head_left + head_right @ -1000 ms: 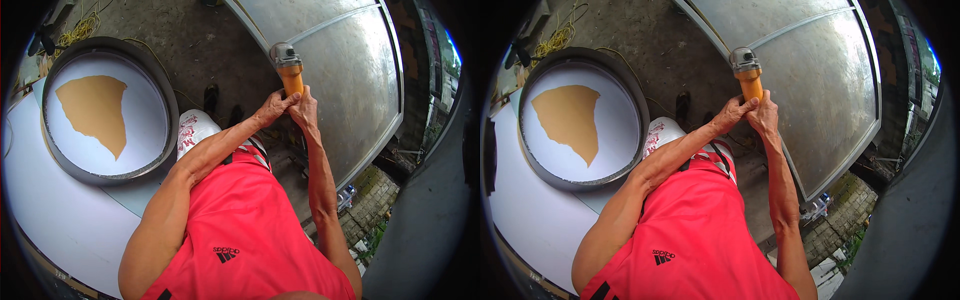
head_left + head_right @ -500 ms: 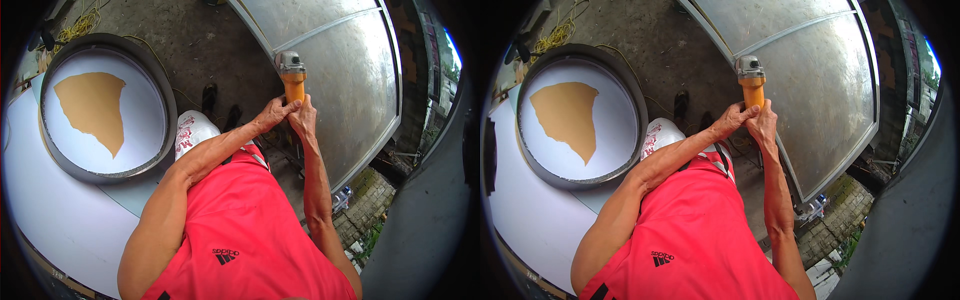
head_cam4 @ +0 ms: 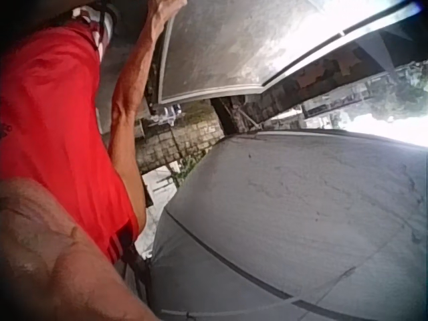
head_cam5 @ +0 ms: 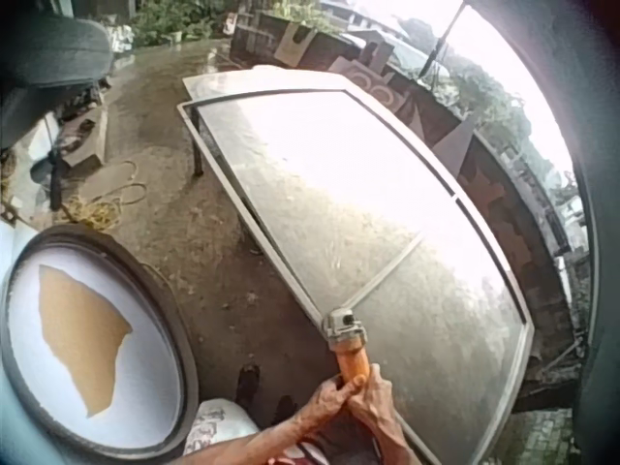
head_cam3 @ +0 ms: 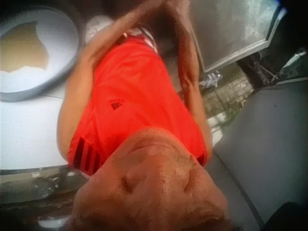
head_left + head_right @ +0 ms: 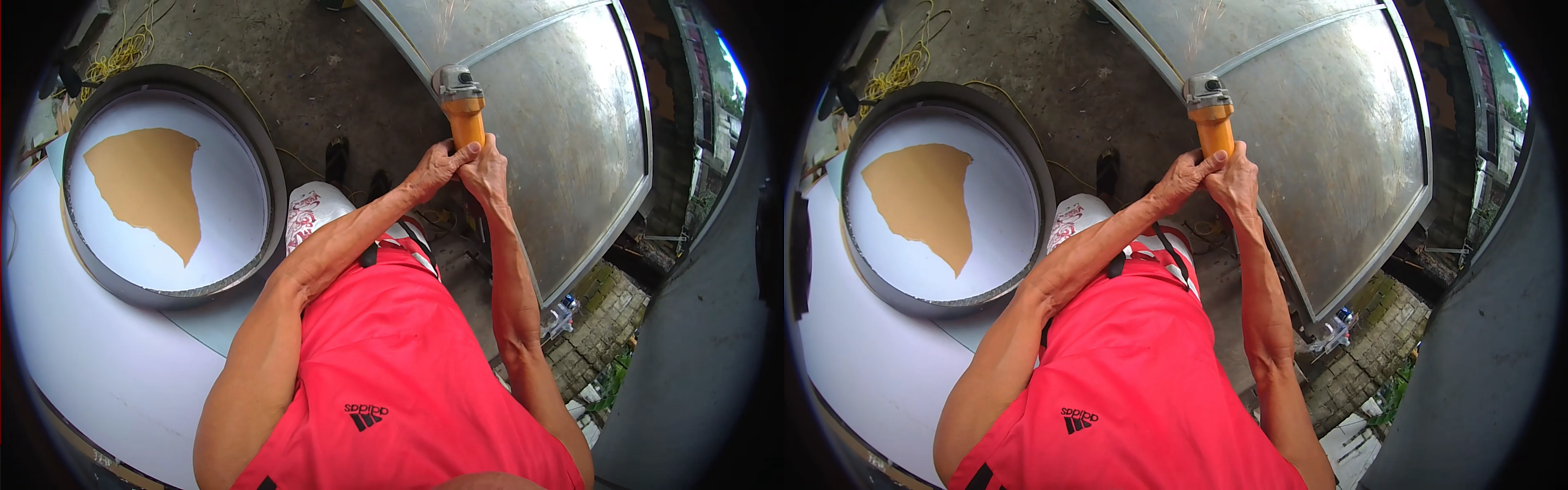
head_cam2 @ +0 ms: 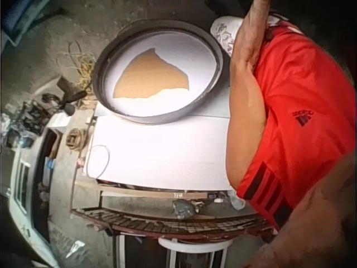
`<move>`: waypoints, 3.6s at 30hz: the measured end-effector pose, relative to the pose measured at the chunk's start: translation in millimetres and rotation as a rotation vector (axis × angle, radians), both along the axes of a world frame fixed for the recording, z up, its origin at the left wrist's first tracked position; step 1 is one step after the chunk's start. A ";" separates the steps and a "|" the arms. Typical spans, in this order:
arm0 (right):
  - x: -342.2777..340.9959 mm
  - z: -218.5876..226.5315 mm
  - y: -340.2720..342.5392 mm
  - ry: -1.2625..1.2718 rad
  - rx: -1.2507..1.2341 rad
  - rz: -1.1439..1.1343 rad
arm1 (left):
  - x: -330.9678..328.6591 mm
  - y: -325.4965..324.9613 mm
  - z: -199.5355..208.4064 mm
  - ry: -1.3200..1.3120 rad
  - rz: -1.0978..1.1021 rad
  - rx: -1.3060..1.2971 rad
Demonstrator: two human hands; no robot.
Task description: The recorder uses an angle grinder to smooth the edges of a metal frame.
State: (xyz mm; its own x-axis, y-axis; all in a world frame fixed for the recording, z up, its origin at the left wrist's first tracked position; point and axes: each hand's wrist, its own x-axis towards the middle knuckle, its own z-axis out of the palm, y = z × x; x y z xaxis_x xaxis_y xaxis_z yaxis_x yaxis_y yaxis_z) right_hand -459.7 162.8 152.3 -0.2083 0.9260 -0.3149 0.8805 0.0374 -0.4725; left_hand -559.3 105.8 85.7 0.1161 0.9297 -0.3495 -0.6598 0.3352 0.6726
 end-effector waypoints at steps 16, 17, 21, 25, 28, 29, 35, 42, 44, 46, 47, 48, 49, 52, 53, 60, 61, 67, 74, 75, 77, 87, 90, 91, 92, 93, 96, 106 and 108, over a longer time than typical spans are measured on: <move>69.7 27.5 -87.2 0.313 0.057 -0.548 | 43.4 -17.3 48.4 0.429 -0.415 0.136; 74.2 29.8 -93.6 0.315 0.147 -0.527 | 47.6 -17.5 53.7 0.485 -0.450 0.151; 90.1 31.9 -109.4 0.428 0.041 -0.635 | 57.2 -26.6 73.2 0.509 -0.504 0.168; 104.8 19.3 -105.2 0.651 0.046 -0.610 | 62.8 -21.1 83.6 0.566 -0.515 0.192; 101.4 11.3 -87.1 0.754 0.039 -0.547 | 51.5 -8.2 86.0 0.617 -0.422 0.280; 93.5 9.4 -77.2 0.830 0.073 -0.502 | 43.3 -1.1 85.7 0.675 -0.438 0.293; 60.3 44.1 -57.8 0.933 -0.153 -0.575 | -47.4 19.3 58.3 0.378 -0.005 0.141; 38.1 58.0 -50.2 0.718 -0.028 -0.580 | -343.3 103.2 -40.0 0.799 0.374 -0.366; 32.6 62.2 -60.3 0.723 0.066 -0.642 | -385.8 141.1 -44.8 0.660 0.361 -0.538; 21.3 66.3 -56.2 0.721 0.098 -0.654 | -414.2 160.6 -45.1 0.566 0.365 -0.430; 17.4 69.6 -60.6 0.698 0.128 -0.642 | -422.8 165.2 -48.1 0.569 0.327 -0.388; 10.8 70.9 -60.5 0.677 0.175 -0.624 | -429.9 171.1 -51.6 0.547 0.277 -0.340; 4.8 71.5 -58.8 0.677 0.166 -0.646 | -434.9 187.2 -54.4 0.522 0.268 -0.333; -4.2 68.6 -60.9 0.729 0.211 -0.730 | -429.5 209.2 -79.0 0.633 0.341 -0.377; -5.7 65.7 -62.0 0.695 0.210 -0.754 | -431.3 213.2 -85.2 0.662 0.314 -0.333; -8.7 65.5 -59.3 0.670 0.282 -0.796 | -401.1 219.3 -89.2 0.718 0.274 -0.289; -7.4 66.2 -58.6 0.657 0.247 -0.808 | -389.1 218.8 -89.4 0.672 0.221 -0.251; 4.7 63.7 -51.9 0.619 0.278 -0.868 | -306.2 238.1 -81.8 0.691 0.318 -0.278; 20.0 57.2 -52.9 0.619 0.215 -0.996 | -306.1 264.2 -63.7 0.628 0.483 -0.393; 21.0 55.6 -52.2 0.618 0.205 -1.018 | -311.2 271.5 -63.9 0.639 0.473 -0.384; 25.2 53.3 -51.3 0.606 0.220 -1.003 | -320.2 291.5 -63.9 0.616 0.482 -0.377; 30.4 48.6 -49.9 0.622 0.265 -1.082 | -274.9 349.0 -89.0 0.530 0.407 -0.361; 29.2 42.6 -49.9 0.630 0.297 -1.096 | -237.8 350.3 -99.8 0.471 0.406 -0.433; 29.2 40.2 -51.2 0.645 0.307 -1.103 | -224.8 349.2 -103.3 0.462 0.419 -0.459; 30.0 37.7 -52.5 0.646 0.306 -1.097 | -212.4 348.1 -106.1 0.465 0.415 -0.454; 31.1 35.2 -54.1 0.647 0.290 -1.125 | -200.2 346.2 -107.8 0.431 0.394 -0.461; 37.9 29.3 -58.6 0.683 0.206 -1.159 | -161.9 333.8 -115.5 0.374 0.370 -0.474; 58.4 37.7 -64.9 0.831 0.262 -1.212 | -66.8 269.4 -122.9 0.338 0.199 -0.484; 58.3 35.2 -63.6 0.805 0.225 -1.192 | -57.4 268.8 -117.3 0.321 0.124 -0.671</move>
